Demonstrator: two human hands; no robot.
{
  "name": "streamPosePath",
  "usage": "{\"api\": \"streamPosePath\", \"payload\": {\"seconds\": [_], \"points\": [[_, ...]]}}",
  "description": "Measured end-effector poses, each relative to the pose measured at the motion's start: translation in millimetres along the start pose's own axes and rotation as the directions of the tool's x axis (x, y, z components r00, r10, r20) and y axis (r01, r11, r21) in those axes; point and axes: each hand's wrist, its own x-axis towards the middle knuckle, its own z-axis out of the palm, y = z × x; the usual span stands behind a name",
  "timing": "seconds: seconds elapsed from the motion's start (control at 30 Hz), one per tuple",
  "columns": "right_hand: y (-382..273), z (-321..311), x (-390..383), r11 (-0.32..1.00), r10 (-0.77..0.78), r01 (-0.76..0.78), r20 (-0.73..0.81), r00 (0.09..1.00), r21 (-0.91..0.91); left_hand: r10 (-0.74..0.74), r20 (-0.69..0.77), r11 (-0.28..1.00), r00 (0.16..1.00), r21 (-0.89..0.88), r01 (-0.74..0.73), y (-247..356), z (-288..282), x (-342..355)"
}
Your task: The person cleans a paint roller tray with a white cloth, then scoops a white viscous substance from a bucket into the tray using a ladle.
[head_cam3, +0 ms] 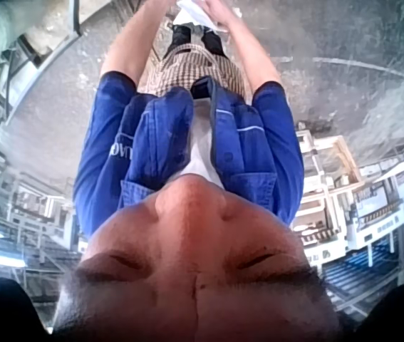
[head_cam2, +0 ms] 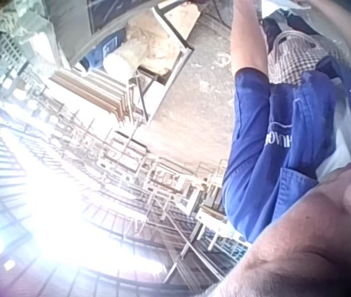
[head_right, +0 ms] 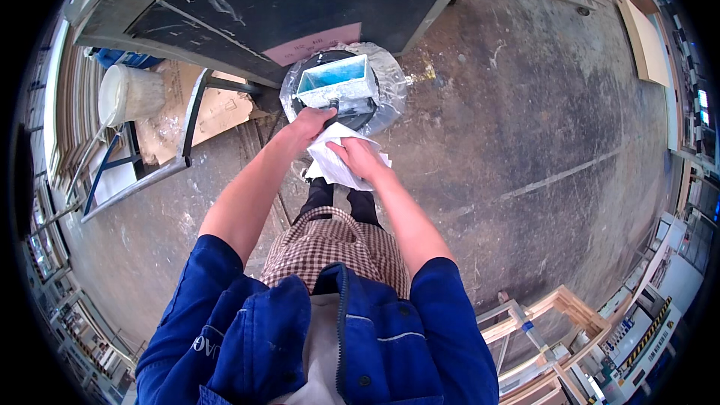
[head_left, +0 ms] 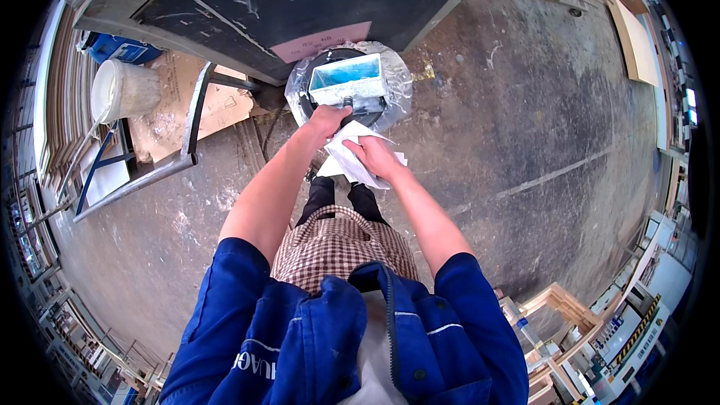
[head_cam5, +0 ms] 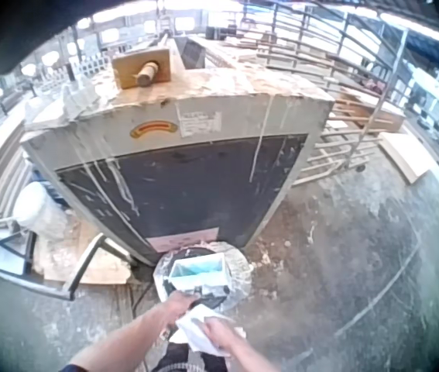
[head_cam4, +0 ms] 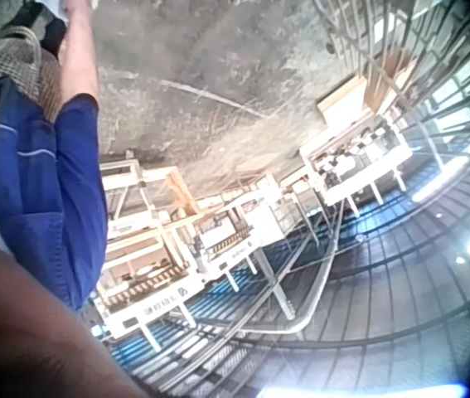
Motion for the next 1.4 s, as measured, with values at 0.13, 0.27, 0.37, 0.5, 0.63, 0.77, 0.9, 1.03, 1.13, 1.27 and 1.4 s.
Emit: {"api": "streamPosePath", "payload": {"seconds": [0.13, 0.27, 0.37, 0.5, 0.63, 0.77, 0.9, 1.03, 1.13, 1.27, 1.4], "points": [[3, -7, -1, 0.993, -0.001, 0.008, 0.06, 0.998, -0.117, -0.019, -0.012, 0.996, 1.0, 0.086, 0.02, 0, 0, -6], [8, -25, -19, 0.979, 0.061, -0.04, 0.097, 0.993, -0.201, -0.017, 0.075, 0.999, 0.997, 0.043, 0.014, -18, 6, -1], [33, -24, -29, 0.966, 0.129, -0.102, 0.104, 0.986, -0.238, 0.016, 0.038, 0.999, 0.999, 0.032, -0.017, -35, 19, 12], [39, -25, -36, 0.971, 0.117, -0.1, 0.068, 0.991, -0.216, 0.06, 0.038, 0.997, 0.997, 0.047, -0.062, -37, 26, 14], [14, -46, -35, 0.97, 0.092, -0.064, 0.107, 0.99, -0.236, 0.082, 0.032, 0.995, 0.996, 0.056, -0.084, -37, 25, 16], [45, -53, -49, 0.965, 0.065, -0.073, -0.037, 0.997, -0.253, 0.119, -0.049, 0.993, 0.992, 0.009, -0.118, -48, 31, 22], [81, -94, -88, 0.885, 0.323, -0.355, -0.152, 0.934, -0.301, 0.097, 0.032, 0.984, 0.995, -0.156, -0.091, -39, 17, 9], [122, -111, -124, 0.89, 0.345, -0.447, -0.504, 0.791, -0.092, 0.034, 0.064, 0.963, 0.997, -0.27, -0.016, -47, 21, 8], [106, -127, -132, 0.927, 0.354, -0.354, -0.614, 0.706, 0.128, 0.038, -0.013, 0.917, 0.999, -0.396, -0.04, -48, 34, 0], [119, -122, -127, 0.962, 0.273, -0.206, -0.67, 0.691, 0.18, 0.075, 0.003, 0.95, 0.997, -0.305, -0.07, -49, 31, 1], [92, -90, -92, 0.945, 0.323, -0.22, -0.589, 0.741, 0.241, 0.034, -0.084, 0.954, 0.996, -0.294, -0.057, -53, 27, 4]]}}
